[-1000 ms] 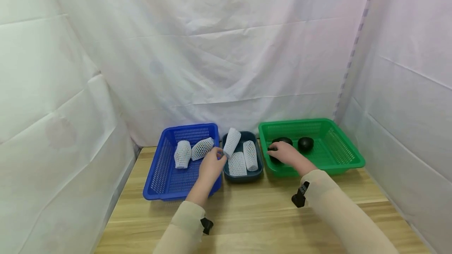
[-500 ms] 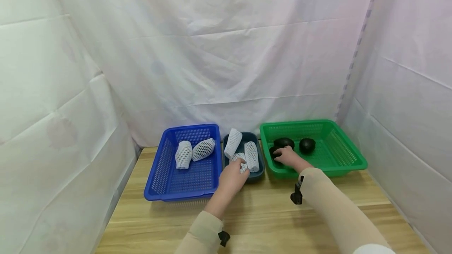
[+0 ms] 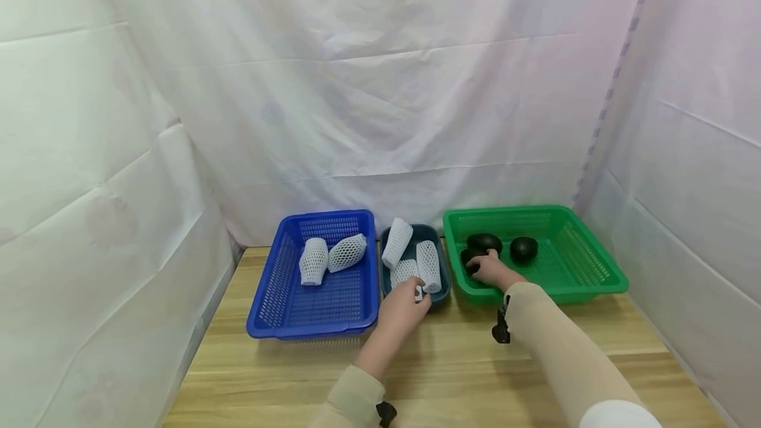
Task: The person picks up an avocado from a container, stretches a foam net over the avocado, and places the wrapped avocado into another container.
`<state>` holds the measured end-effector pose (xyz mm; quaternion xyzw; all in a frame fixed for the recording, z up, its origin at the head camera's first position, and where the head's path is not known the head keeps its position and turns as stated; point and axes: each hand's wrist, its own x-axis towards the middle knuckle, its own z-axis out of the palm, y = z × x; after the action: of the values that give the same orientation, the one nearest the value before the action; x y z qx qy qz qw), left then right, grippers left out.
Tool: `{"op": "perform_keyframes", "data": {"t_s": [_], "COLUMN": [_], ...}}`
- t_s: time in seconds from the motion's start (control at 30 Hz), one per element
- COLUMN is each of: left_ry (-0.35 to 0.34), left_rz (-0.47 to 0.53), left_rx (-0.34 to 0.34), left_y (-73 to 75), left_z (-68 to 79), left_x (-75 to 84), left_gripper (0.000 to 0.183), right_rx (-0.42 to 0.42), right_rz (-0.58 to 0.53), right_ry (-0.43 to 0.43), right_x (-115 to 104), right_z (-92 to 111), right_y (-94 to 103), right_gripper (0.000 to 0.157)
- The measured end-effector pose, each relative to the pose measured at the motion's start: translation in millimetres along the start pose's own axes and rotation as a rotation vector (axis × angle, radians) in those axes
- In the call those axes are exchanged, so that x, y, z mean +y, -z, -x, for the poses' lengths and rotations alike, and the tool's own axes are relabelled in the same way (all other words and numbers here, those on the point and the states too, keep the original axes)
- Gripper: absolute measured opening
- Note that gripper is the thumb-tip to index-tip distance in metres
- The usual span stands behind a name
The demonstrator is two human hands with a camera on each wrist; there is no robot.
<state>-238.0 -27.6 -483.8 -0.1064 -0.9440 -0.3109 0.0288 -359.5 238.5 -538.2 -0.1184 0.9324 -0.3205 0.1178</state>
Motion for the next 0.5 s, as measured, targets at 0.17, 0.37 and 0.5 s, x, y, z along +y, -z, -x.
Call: {"op": "perform_keyframes", "data": {"t_s": [0.17,0.37,0.5], "left_ry": [-0.009,0.005,0.018], "left_rz": [0.001,0.017,0.049], "left_rx": [0.010,0.017,0.006], "left_y": [-5.2,-6.7,-7.2], "left_z": [2.0,3.4,5.3], "left_x": [-1.4,-1.5,-1.9], "left_gripper": [0.027,0.027,0.027], "right_rx": [0.022,0.103,0.115], "right_rz": [0.043,0.175,0.155], "right_ry": [-0.018,0.049,0.083], "right_x": [-13,-19,-21], "right_z": [10,15,18], "right_y": [0.7,6.4,16.5], "right_gripper": [0.031,0.020,0.018]}}
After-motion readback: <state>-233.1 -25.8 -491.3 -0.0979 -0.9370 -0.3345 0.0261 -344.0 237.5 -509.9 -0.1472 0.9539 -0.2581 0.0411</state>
